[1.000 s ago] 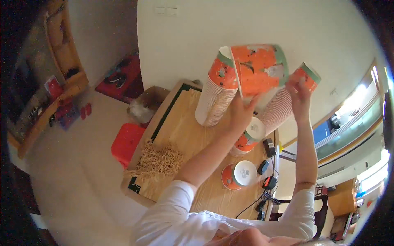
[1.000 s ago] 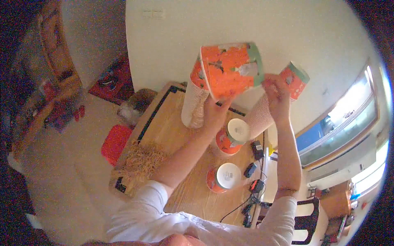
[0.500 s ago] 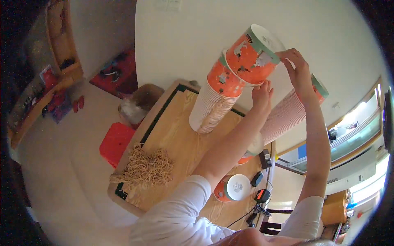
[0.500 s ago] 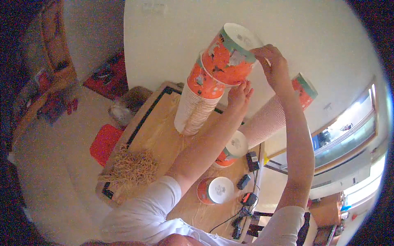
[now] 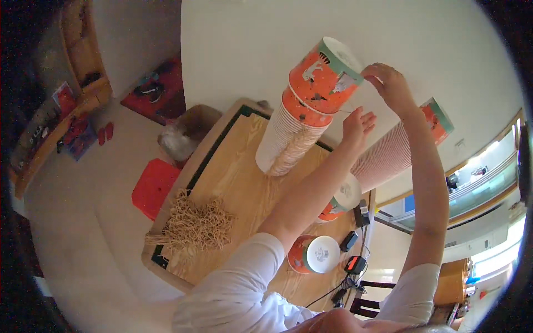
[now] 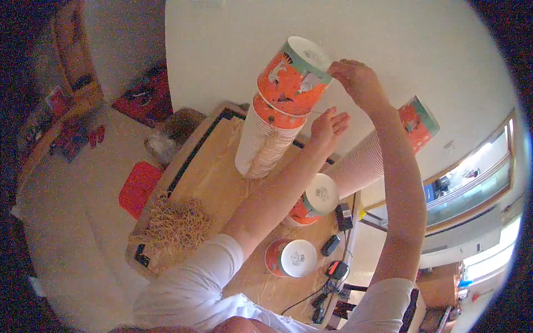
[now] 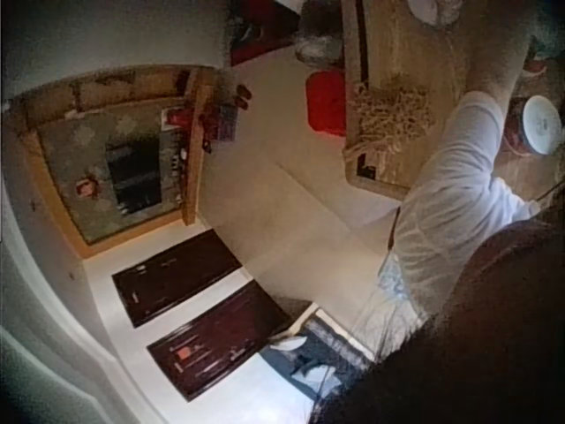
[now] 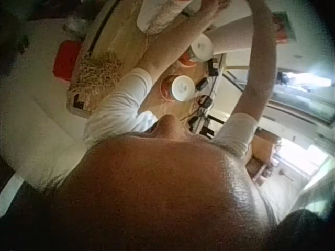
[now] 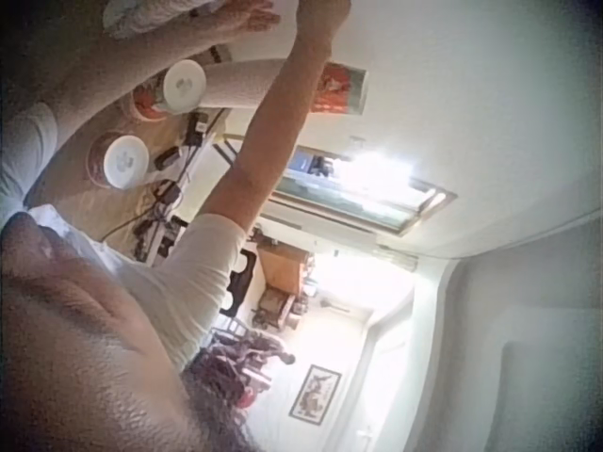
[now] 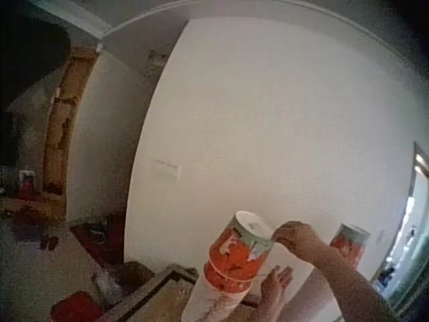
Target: Expanding and stacking decorative paper tubs at a workbench.
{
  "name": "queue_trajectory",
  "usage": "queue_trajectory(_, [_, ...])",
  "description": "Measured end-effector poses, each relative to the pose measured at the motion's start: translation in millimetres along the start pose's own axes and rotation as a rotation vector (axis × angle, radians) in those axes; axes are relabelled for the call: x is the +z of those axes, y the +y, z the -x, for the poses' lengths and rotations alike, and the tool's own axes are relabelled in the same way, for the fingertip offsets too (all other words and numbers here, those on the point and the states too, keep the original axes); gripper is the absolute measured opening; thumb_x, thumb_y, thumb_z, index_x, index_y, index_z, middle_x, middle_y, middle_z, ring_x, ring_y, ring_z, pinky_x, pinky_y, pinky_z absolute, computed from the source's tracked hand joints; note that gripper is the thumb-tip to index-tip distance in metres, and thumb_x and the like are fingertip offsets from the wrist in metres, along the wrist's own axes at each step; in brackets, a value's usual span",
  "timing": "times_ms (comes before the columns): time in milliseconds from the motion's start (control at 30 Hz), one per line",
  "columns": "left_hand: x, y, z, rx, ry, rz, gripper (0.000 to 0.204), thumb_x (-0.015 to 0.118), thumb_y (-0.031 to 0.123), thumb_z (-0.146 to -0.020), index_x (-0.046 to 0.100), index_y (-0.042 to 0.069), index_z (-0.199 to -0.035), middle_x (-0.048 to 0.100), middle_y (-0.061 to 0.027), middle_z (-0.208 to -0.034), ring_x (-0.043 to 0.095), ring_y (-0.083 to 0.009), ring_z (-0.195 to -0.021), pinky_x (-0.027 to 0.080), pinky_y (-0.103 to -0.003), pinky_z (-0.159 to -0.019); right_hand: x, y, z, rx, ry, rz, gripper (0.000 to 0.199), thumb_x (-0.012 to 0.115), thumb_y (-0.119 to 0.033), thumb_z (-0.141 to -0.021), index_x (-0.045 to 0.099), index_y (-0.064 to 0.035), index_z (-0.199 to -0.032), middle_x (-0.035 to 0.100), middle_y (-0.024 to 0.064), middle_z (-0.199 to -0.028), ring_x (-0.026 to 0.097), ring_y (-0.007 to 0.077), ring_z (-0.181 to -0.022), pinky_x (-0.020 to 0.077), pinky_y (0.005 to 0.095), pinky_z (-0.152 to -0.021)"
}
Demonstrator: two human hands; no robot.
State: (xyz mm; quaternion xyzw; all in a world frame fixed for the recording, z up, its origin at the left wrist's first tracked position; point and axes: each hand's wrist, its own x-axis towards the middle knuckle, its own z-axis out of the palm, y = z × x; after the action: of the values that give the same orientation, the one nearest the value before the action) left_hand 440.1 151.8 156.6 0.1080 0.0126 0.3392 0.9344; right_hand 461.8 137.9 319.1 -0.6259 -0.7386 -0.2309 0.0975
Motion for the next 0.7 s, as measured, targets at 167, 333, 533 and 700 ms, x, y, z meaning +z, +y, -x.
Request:
queue_trajectory(167, [-75.1, 1.8, 18.2, 0.293, -0.126, -0.881, 0.023, 0.056, 0.020, -0.087, 0.059, 0.004, -0.103, 0.063, -0.0114, -0.096, 0.061, -0.0214, -0.081, 0.051, -0.033, -0.067, 34.3, -18.4, -9.6, -0.057, 0.101, -0.029, 0.013, 0.055, -0.007, -0.083, 0.057, -0.0055, -0.096, 0.059, 0.0101, -0.095, 0.058, 0.0289, -0.088, 0.0463, 0.0362, -0.077])
queue_trajectory(333, [-99.9, 64.9, 81.8, 1.077, 0.114, -1.383, 0.018, 0.065, 0.011, -0.077, 0.055, 0.004, -0.091, 0.056, -0.0098, -0.082, 0.054, -0.0259, -0.079, 0.045, -0.036, -0.070, 45.0, -17.6, -3.2, 0.024, 0.106, -0.081, 0.007, 0.053, -0.007, -0.084, 0.053, -0.0038, -0.091, 0.057, 0.0107, -0.089, 0.056, 0.0297, -0.084, 0.0456, 0.0374, -0.075])
queue_trajectory(533, [-95.9, 107.0, 61.4, 1.320, 0.184, -1.648, 0.022, 0.068, 0.011, -0.072, 0.055, 0.008, -0.089, 0.052, -0.0084, -0.085, 0.050, -0.0288, -0.083, 0.043, -0.039, -0.072, 41.0, -10.9, -7.2, -0.039, 0.087, -0.061, 0.006, 0.052, -0.006, -0.085, 0.052, -0.0035, -0.090, 0.055, 0.0113, -0.086, 0.055, 0.0295, -0.080, 0.0452, 0.0377, -0.071])
queue_trajectory(700, [-109.0, 117.4, 59.9, 1.272, 0.142, -1.687, 0.015, 0.067, 0.009, -0.072, 0.057, 0.007, -0.083, 0.053, -0.0092, -0.086, 0.052, -0.0282, -0.084, 0.045, -0.039, -0.072, 42.6, -16.4, -4.1, -0.068, 0.092, -0.075, 0.007, 0.052, -0.006, -0.085, 0.052, -0.0040, -0.092, 0.054, 0.0116, -0.084, 0.055, 0.0296, -0.078, 0.0450, 0.0374, -0.067])
